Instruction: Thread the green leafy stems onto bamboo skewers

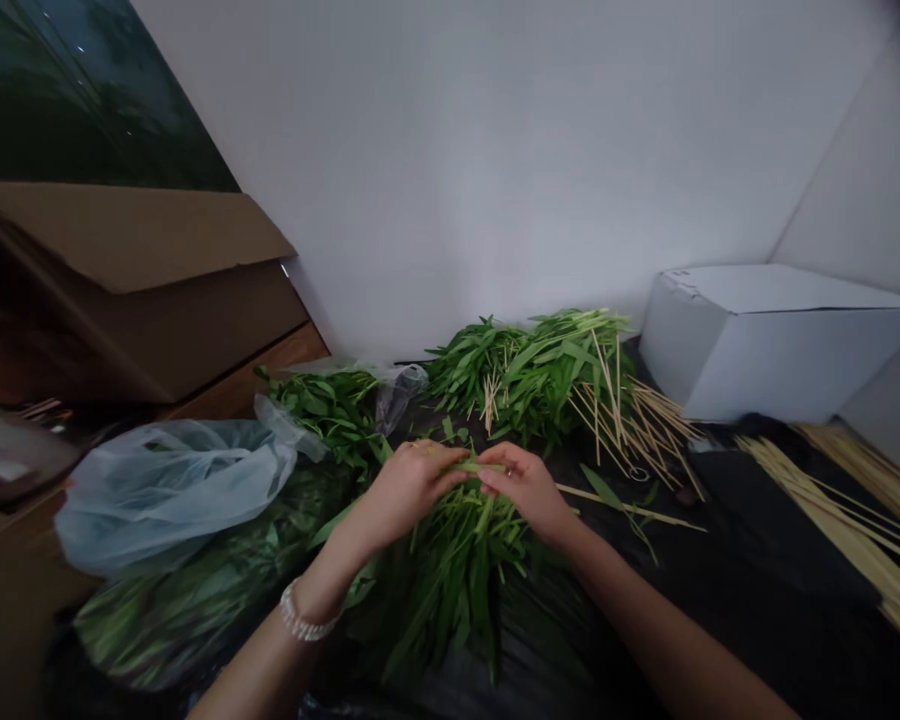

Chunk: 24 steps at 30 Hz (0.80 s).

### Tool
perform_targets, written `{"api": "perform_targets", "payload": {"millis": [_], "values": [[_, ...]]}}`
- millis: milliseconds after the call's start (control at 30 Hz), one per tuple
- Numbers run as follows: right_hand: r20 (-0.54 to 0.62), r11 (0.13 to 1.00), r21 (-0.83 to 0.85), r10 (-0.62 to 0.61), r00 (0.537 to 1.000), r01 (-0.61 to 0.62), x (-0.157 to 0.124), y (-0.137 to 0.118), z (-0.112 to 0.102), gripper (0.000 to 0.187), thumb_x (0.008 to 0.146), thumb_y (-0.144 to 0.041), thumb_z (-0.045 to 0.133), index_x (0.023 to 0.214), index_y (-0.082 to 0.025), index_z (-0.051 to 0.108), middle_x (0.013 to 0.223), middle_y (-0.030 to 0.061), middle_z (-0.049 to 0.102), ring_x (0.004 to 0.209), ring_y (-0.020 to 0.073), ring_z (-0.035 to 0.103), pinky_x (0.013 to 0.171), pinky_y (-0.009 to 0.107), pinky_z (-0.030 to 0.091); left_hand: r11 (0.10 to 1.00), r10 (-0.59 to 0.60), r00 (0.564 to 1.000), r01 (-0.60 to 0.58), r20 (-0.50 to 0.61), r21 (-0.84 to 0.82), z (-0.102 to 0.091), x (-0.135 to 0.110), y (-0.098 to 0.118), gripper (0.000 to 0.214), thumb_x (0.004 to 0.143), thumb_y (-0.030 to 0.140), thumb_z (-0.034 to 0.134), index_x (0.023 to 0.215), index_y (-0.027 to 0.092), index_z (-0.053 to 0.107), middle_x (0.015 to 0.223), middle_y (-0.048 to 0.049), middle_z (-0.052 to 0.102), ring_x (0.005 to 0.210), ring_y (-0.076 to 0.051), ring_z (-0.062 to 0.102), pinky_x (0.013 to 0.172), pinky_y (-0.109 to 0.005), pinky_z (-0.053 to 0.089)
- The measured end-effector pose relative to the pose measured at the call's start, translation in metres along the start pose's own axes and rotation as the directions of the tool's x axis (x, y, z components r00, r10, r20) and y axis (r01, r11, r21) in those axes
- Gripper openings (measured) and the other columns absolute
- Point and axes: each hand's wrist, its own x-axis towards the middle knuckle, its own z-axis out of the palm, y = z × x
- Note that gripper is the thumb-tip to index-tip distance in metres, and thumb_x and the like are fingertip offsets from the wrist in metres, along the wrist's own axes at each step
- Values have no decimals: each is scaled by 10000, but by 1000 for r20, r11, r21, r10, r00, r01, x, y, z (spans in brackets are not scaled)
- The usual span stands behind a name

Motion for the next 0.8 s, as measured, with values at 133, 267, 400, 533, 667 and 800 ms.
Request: {"api": "perform_targets", "payload": {"millis": [133,267,400,533,667,800], "values": [[72,912,-354,-193,979,205,-5,1,2,147,823,-327,643,928,-231,677,808,8,687,717,161,602,665,297,458,979,29,999,-37,42,199,9,-1,2,244,933,307,507,1032,216,711,875,-71,730,860,-208,652,799,-314,448],[288,572,-685,-356,889,451,-10,-1,3,194,936,-261,487,924,-206,674,847,54,678,812,190,564,747,319,423,954,43,999,-47,22,295,9,-6,5,243,940,308,488,972,219,713,823,-67,720,836,-213,646,783,-327,431],[388,367,-770,-379,840,521,-14,-1,5,252,972,-245,413,871,-191,637,798,56,650,781,189,539,718,309,399,936,14,998,-36,64,350,9,-11,12,221,936,271,475,927,208,687,793,-59,698,792,-210,636,753,-327,429],[438,167,-832,-385,812,529,-14,-1,5,236,973,-227,412,863,-183,616,803,61,640,792,196,534,739,325,377,921,20,993,-64,119,384,10,-13,20,228,952,240,412,939,189,633,853,-67,685,825,-218,628,753,-333,425],[495,-16,-849,-373,785,527,-15,-1,6,206,958,-212,443,833,-182,603,765,51,619,771,206,521,724,344,347,868,-26,985,-62,171,492,17,-14,28,202,914,143,412,914,160,613,873,-101,676,831,-253,621,739,-362,423],[526,-57,-838,-347,776,543,-17,0,8,208,947,-170,437,804,-187,587,736,45,605,742,201,506,709,346,331,855,-17,983,-80,181,512,22,-16,29,159,879,163,455,843,153,609,798,-99,663,766,-247,619,722,-358,431]]}}
